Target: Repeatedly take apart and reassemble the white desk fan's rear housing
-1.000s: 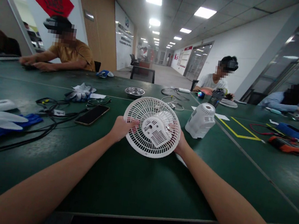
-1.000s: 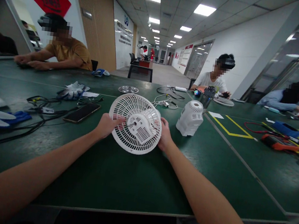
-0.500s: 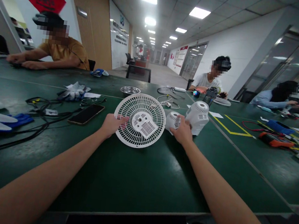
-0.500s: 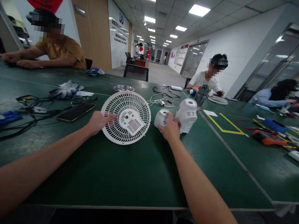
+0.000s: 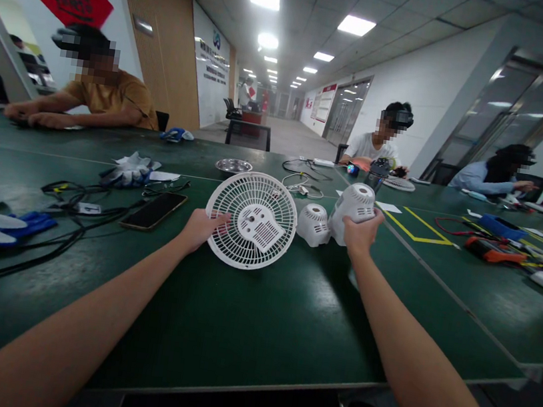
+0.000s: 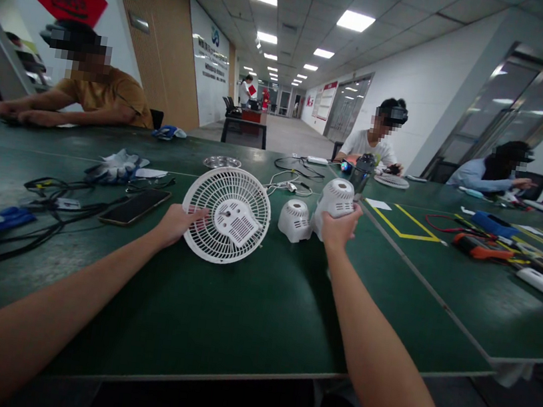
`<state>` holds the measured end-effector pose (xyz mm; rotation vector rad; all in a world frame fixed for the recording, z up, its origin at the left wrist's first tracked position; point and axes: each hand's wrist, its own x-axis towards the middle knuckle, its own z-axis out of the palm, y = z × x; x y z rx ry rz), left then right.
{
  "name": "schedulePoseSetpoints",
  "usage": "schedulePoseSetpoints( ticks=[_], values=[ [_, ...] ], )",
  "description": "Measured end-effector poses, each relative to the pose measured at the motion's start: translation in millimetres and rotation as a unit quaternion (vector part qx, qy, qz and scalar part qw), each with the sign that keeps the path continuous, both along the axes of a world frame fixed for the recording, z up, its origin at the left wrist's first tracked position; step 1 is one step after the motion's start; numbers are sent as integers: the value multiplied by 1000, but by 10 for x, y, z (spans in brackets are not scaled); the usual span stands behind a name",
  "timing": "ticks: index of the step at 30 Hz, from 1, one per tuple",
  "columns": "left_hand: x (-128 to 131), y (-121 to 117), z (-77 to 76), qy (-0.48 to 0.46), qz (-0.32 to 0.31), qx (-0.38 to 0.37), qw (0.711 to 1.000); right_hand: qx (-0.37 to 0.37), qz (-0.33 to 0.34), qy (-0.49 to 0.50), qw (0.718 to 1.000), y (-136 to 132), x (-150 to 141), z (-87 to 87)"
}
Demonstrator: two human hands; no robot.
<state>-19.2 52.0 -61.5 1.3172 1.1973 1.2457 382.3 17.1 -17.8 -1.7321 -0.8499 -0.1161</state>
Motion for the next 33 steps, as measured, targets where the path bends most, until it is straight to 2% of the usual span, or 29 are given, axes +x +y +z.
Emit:
schedulePoseSetpoints(
  ticks=[4,8,11,15,20,22,27,33],
  values=[
    [4,-28,39,-7,-4,-11,1000,-67,48,57,995,92,103,-205],
    [1,-23,41,-8,-7,-21,1000,-92,51,59,993,119,125,-284],
    [-1,-11,27,1,-5,-11,1000,-50,25,59,997,137,127,-267],
    [-9,14,5,-5,-3,-12,1000,20,13,63,998,132,110,-144],
    [-16,35,-12,1,-8,-8,1000,114,90,18,989,39,-74,43],
    [-15,37,-16,7,-9,-3,1000,114,121,-3,986,-6,-189,64],
    [-7,41,-27,6,-7,6,1000,30,188,-50,980,-57,-401,-35],
    [12,-4,22,-1,-3,-10,1000,24,184,-47,982,-16,-382,-123]
  ],
)
